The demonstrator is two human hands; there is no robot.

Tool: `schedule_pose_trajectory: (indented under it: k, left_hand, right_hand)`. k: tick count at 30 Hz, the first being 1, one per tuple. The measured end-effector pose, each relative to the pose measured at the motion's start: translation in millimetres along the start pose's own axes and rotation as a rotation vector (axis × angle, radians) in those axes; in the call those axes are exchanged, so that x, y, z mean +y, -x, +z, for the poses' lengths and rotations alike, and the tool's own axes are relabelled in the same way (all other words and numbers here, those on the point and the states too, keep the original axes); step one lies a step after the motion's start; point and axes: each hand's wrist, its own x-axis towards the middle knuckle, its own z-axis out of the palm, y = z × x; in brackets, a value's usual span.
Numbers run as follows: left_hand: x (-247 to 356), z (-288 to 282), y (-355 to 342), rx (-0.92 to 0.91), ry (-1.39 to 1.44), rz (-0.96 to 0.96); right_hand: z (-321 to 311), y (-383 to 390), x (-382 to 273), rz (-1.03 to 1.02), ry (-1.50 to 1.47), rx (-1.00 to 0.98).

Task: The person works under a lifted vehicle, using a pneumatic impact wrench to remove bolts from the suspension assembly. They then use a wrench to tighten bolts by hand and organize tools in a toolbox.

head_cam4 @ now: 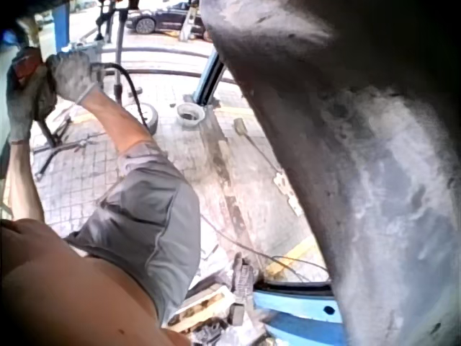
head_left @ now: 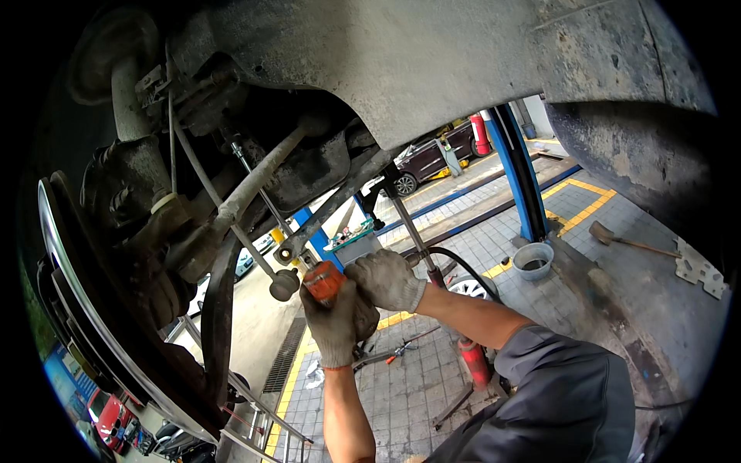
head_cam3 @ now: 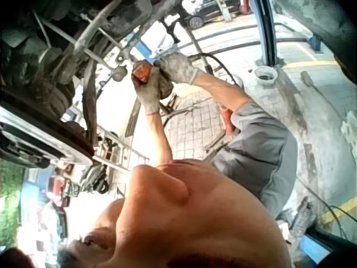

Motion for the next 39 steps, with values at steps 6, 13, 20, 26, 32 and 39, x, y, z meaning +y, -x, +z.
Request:
schedule_pose_trajectory:
  k: [6,13,20,26,32,39]
  left_hand:
    - [3,8,-1,-0.030,0.109,-0.039]
    - [-14,-2,-9,-0.012,0.053,0.034]
    - [4,-2,-7,-0.033,0.081,-0.002]
    - [6,-1,-6,0.000,0.030,-0.002]
    - [9,1,-3,-0.030,0.082,-0.046]
    - [10,-2,-3,-0.020,0.079,-0.004]
  right_hand:
    - [-11,-2,4,0.002,0.050,-0.063]
    - [-7,-5,-3,0.042,0.048,-0.097]
    - [-8,-8,-9,0.064,0.051,-0.080]
    - [-9,-7,-7,0.043,0.046,-0.083]
    - [-7,-2,-5,0.027,0.037,-0.033]
    - [-13,-7,-9,0.042,0.067,-0.058]
